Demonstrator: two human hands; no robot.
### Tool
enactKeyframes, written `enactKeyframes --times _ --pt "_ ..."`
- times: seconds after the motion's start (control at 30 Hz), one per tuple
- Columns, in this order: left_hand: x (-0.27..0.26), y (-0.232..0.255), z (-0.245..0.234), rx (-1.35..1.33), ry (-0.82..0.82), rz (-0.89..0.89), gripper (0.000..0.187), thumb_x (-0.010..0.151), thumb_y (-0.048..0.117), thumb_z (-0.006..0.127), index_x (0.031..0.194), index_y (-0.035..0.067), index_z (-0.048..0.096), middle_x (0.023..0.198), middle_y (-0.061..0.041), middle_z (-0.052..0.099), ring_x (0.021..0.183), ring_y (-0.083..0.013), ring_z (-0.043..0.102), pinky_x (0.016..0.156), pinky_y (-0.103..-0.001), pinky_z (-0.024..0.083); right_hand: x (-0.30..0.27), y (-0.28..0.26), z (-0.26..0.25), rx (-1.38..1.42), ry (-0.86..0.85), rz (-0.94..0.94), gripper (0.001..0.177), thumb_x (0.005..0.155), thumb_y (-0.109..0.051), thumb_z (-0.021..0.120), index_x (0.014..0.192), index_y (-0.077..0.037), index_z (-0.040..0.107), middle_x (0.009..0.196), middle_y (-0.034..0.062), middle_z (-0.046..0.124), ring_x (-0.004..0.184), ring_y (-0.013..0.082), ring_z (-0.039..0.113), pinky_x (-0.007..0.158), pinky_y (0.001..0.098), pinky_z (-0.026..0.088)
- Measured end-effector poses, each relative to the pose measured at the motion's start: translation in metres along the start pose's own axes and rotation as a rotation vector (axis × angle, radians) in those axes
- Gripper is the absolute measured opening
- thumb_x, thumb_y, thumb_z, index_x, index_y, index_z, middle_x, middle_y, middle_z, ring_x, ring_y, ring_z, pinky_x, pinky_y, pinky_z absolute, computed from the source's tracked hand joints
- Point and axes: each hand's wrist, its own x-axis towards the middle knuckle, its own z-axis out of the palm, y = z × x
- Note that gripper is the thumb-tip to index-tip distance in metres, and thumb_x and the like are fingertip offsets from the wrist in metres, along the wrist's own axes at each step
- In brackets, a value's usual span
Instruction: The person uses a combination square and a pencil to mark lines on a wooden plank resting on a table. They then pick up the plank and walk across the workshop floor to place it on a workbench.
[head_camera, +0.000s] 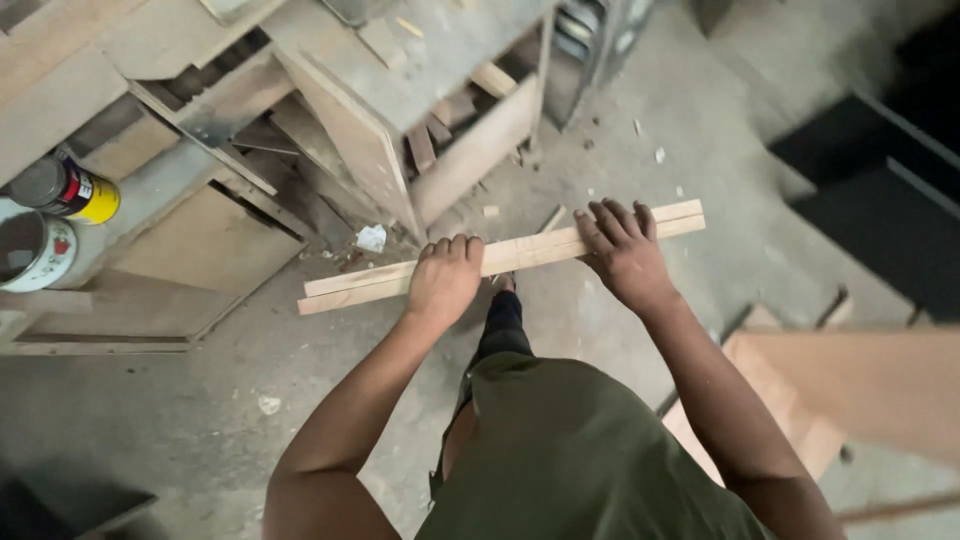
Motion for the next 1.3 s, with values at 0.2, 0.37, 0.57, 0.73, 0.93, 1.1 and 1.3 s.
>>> enactKeyframes --times 0.2,0.37,0.57,0.73,0.93,1.1,1.3 --pt "0.147 -0.072 0.101 0.161 0.021 -0.182 0.011 0.088 0.014 0.056 0.083 0.011 0.065 0.067 -0.005 0.06 0.059 -0.0236 0.065 0.056 -0.038 0.051 0.102 0.108 0.052 0.104 0.147 0.153 0.074 0.088 -0.029 0.084 0.151 -0.007 0.055 0.15 0.0289 0.05 0.139 0.0486 0.046 0.108 0.0647 0.037" --pt "0.291 -0.147 0.249 0.282 0.173 -0.346 0.009 0.083 0.014 0.058 0.075 0.015 0.062 0.062 -0.003 0.056 0.053 -0.0234 0.061 0.052 -0.039 0.047 0.107 0.204 0.128 0.127 0.003 0.385 0.064 0.092 -0.038 0.078 0.146 -0.008 0.059 0.143 0.0209 0.057 0.134 0.0431 0.054 0.101 0.059 0.047" --pt "0.344 -0.191 0.398 0.442 0.218 -0.415 0.013 0.082 0.009 0.055 0.07 0.011 0.059 0.056 -0.008 0.051 0.046 -0.0282 0.055 0.047 -0.047 0.041 0.04 0.28 0.24 0.22 -0.436 0.605 0.068 0.091 -0.055 0.072 0.146 -0.017 0.061 0.146 0.0179 0.059 0.131 0.0482 0.057 0.098 0.0676 0.05" --pt "0.348 -0.195 0.409 0.174 -0.538 -0.541 0.018 0.098 0.015 0.052 0.106 0.002 0.062 0.086 -0.016 0.064 0.08 -0.0339 0.069 0.07 -0.049 0.052 -0.009 0.377 0.347 0.25 -0.846 0.706 0.081 0.091 -0.08 0.054 0.152 -0.027 0.055 0.15 0.0135 0.056 0.133 0.0414 0.059 0.095 0.0593 0.054" --pt "0.361 -0.177 0.375 0.127 -0.653 -0.728 0.02 0.102 0.016 0.052 0.117 0.005 0.058 0.105 -0.016 0.065 0.101 -0.0342 0.068 0.086 -0.049 0.052 0.017 0.531 0.467 0.356 -1.076 0.354 0.075 0.085 -0.055 0.07 0.155 -0.036 0.05 0.146 0.014 0.061 0.134 0.0339 0.062 0.103 0.0514 0.056" --pt "0.394 -0.157 0.337 0.139 -0.851 -0.871 0.049 0.115 0.028 0.04 0.161 0.014 0.029 0.162 -0.012 0.037 0.152 -0.0319 0.031 0.122 -0.059 0.026 0.186 0.597 0.409 0.355 -0.981 0.263 0.066 0.099 -0.055 0.06 0.151 -0.015 0.057 0.133 0.0232 0.067 0.126 0.0408 0.065 0.104 0.0551 0.053" --pt "0.414 -0.143 0.308 0.259 -0.701 -0.811 0.047 0.113 0.028 0.049 0.157 0.016 0.037 0.153 -0.012 0.04 0.143 -0.0287 0.04 0.115 -0.056 0.035 0.312 0.669 0.425 0.355 -0.785 0.19 0.064 0.102 -0.056 0.061 0.149 -0.011 0.063 0.121 0.0263 0.073 0.114 0.0441 0.07 0.098 0.0557 0.053"
